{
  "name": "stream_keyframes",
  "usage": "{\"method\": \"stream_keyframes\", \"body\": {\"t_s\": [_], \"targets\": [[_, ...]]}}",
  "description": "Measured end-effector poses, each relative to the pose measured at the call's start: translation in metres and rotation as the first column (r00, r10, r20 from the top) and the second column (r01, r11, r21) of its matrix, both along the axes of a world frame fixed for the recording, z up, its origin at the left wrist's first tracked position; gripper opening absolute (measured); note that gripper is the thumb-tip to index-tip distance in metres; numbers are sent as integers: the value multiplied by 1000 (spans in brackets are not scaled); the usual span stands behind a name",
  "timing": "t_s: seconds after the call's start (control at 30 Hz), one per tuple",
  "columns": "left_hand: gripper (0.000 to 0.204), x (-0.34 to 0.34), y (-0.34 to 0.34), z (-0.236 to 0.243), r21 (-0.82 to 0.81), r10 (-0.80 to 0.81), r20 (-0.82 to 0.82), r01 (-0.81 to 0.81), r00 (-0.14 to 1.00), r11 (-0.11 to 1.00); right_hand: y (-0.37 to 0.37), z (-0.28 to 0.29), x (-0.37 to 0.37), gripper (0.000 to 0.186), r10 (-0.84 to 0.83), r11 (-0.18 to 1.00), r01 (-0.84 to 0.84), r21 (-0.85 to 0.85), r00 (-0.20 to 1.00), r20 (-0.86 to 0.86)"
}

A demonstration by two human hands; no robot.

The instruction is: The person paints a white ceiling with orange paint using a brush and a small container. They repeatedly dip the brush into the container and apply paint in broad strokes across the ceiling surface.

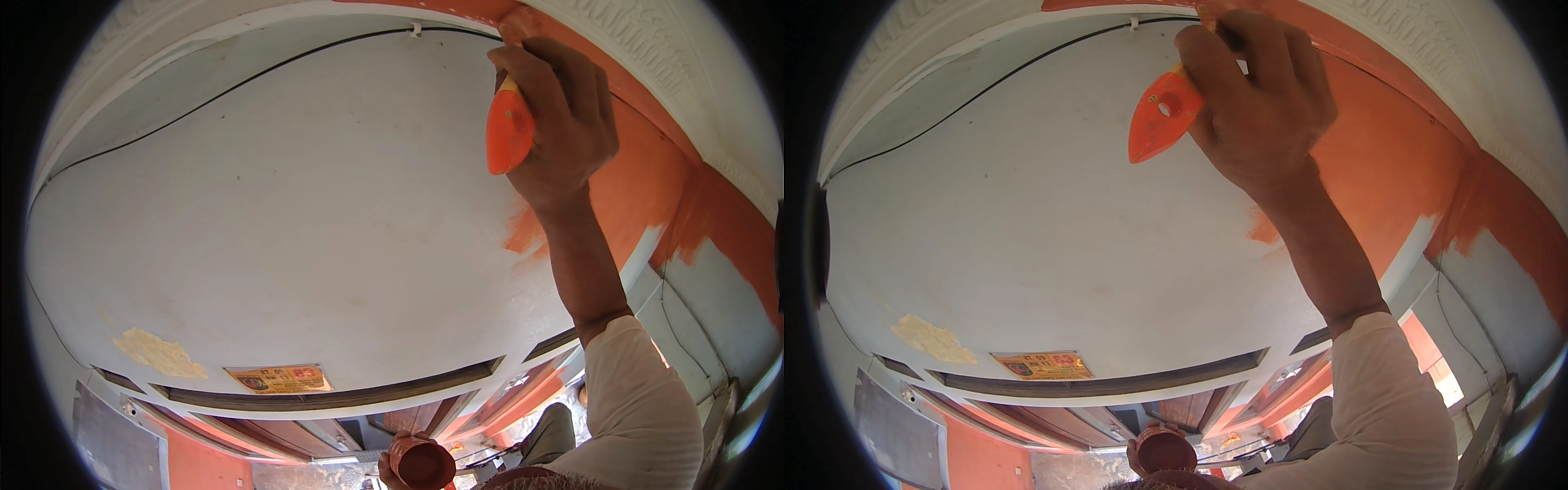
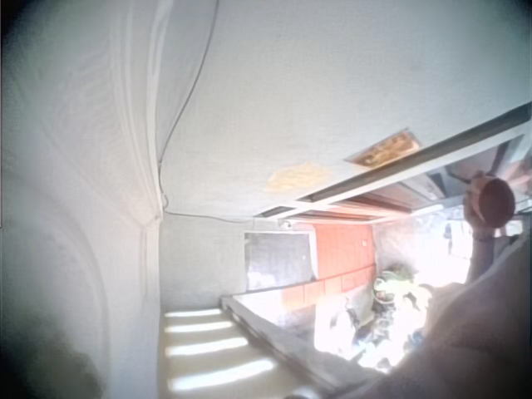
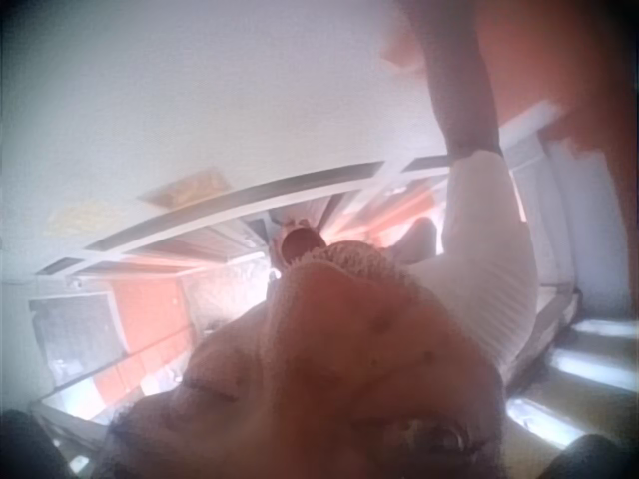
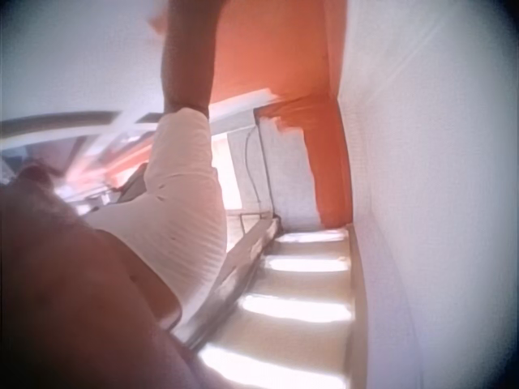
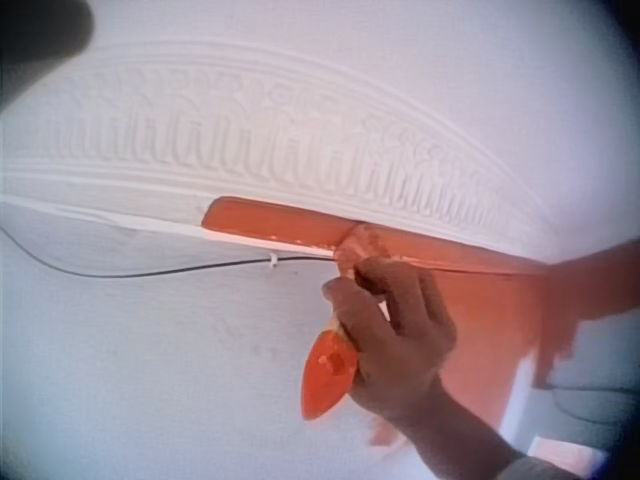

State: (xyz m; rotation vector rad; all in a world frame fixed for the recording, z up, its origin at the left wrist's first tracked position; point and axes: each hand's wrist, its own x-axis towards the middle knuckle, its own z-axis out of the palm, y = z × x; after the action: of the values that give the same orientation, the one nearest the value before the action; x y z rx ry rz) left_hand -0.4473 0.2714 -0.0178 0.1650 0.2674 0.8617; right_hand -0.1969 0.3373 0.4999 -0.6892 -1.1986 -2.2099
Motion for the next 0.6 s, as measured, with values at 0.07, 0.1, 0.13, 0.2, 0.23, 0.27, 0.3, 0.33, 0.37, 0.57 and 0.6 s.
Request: {"method": "stream_keyframes", "body": {"t_s": [0.07, 0.1, 0.13, 0.2, 0.23, 0.27, 0.3, 0.33, 0.37, 0.57, 0.6], "targets": [[84, 0, 0, -1, -11, -4, -3, 4, 1000, 1000, 4, -1, -1, 30, -4, 1000, 4, -6, 1000, 20], [84, -1, 1, -1, -11, 2, -7, -2, 1000, 1000, 5, 0, -2, 30, 5, 1000, -5, -7, 1000, 23], [84, -2, 1, -1, -13, 6, -7, -6, 1000, 1000, 6, 0, -2, 30, 14, 1000, -13, -8, 1000, 25], [84, -2, 1, 0, -12, 11, -9, -11, 1000, 1000, 7, 1, -3, 29, 27, 1000, -27, -12, 999, 32], [84, -3, 1, -1, -11, 13, -9, -13, 1000, 1000, 7, 2, -5, 30, 33, 999, -32, -14, 999, 36], [84, -3, 1, -1, -13, 15, -6, -15, 1000, 1000, 8, 3, -6, 30, 38, 999, -38, -16, 998, 40], [84, -3, 1, 0, -13, 14, -7, -14, 1000, 1000, 7, 3, -7, 30, 37, 999, -36, -20, 998, 44], [84, -3, 1, 0, -16, 15, -5, -15, 1000, 1000, 6, 4, -7, 31, 35, 999, -34, -25, 998, 48], [84, -3, 0, 0, -17, 15, -5, -16, 1000, 1000, 6, 4, -8, 32, 34, 999, -32, -30, 998, 52], [84, -5, 1, 2, -27, 31, 5, -31, 1000, 999, 0, -18, -28, 34, 129, 964, -123, -236, 992, 9], [84, -6, 1, 3, -24, 33, 6, -32, 999, 999, -1, -25, -27, 35, 215, 936, -202, -288, 977, 15]]}}
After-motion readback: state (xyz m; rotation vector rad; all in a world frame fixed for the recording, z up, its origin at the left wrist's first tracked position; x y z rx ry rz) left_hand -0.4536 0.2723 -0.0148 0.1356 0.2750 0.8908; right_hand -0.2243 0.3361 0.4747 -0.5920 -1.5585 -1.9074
